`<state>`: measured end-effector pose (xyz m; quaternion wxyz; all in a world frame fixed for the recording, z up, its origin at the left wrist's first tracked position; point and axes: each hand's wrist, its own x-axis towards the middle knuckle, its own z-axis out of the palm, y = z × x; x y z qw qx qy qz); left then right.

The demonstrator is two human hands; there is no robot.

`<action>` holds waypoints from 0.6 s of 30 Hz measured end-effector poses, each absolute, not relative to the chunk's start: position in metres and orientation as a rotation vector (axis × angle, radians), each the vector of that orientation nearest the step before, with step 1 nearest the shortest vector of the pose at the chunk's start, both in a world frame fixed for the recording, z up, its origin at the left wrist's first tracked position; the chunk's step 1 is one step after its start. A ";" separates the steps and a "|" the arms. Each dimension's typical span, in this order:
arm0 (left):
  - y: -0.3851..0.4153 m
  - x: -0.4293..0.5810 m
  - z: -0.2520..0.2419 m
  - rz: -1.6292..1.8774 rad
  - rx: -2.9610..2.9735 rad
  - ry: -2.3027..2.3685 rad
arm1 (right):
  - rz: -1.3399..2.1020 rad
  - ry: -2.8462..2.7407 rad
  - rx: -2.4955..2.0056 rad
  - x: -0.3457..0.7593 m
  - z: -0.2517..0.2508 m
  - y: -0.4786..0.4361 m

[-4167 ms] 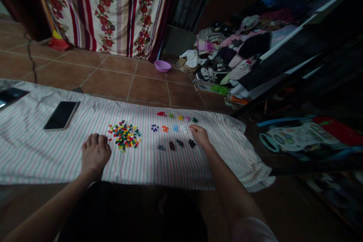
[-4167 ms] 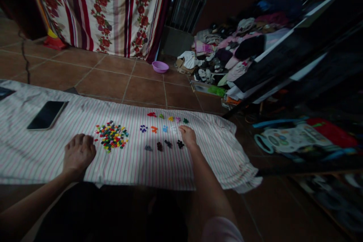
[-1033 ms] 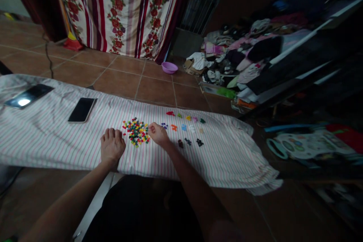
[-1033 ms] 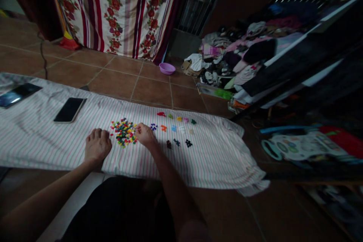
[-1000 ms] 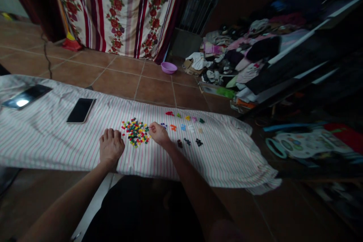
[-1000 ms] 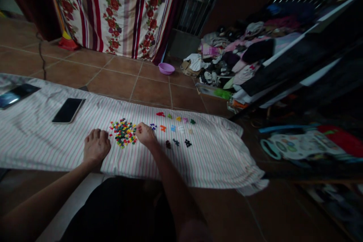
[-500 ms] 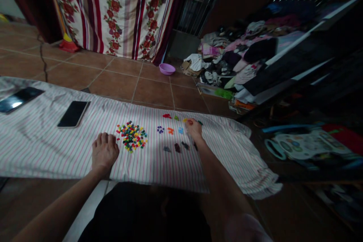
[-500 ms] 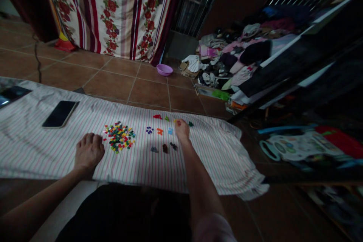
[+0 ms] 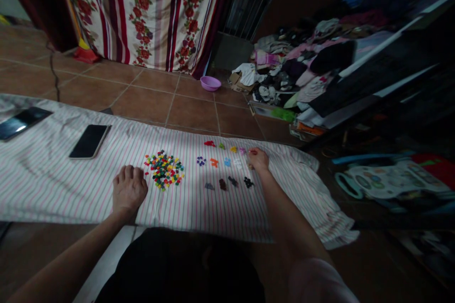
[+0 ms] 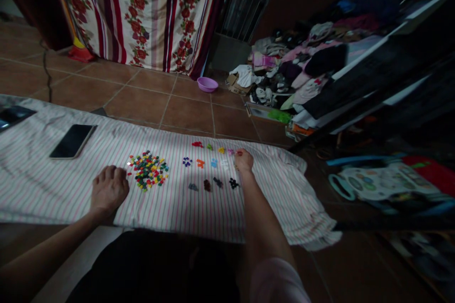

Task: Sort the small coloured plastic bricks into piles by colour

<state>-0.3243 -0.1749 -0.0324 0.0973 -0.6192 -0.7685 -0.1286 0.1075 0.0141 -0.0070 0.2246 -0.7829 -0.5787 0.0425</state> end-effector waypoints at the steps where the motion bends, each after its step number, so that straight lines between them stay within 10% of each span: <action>1: -0.175 -0.324 -0.033 -0.379 -1.834 -2.276 | 0.138 -1.591 -2.169 0.108 -0.007 0.015; 18: -0.174 -0.323 -0.030 -0.357 -1.837 -2.290 | 0.204 -1.619 -2.224 0.106 -0.012 0.018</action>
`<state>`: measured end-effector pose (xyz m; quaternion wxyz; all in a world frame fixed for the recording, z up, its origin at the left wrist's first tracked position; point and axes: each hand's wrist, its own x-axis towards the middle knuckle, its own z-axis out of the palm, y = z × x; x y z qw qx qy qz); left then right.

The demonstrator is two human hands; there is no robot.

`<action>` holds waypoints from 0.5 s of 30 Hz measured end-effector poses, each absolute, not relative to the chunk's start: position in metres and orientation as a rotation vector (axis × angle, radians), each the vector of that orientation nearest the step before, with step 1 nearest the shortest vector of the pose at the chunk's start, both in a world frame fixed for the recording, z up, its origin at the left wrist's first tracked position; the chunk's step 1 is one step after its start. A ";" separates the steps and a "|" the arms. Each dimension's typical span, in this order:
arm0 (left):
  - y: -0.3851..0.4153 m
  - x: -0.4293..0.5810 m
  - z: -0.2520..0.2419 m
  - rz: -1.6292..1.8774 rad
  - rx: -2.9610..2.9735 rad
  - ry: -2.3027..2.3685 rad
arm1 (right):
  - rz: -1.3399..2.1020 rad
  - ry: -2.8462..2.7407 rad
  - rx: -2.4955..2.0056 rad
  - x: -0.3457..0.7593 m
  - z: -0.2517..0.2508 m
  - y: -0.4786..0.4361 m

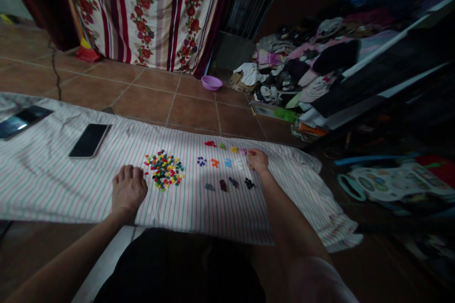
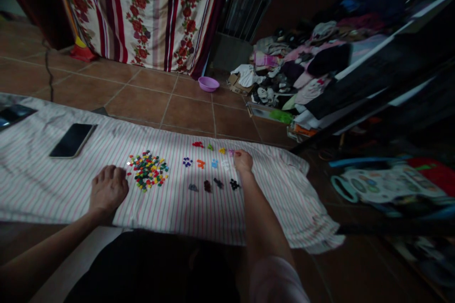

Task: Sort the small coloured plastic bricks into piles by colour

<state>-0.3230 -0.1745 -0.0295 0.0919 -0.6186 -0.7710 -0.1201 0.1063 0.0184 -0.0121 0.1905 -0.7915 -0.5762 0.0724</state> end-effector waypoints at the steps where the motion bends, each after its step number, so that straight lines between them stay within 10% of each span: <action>1: -0.174 -0.323 -0.029 -0.359 -1.833 -2.289 | 0.181 -1.626 -2.236 0.106 -0.013 0.020; 15: -0.174 -0.323 -0.030 -0.317 -1.822 -2.290 | 0.151 -1.667 -2.240 0.114 -0.029 0.035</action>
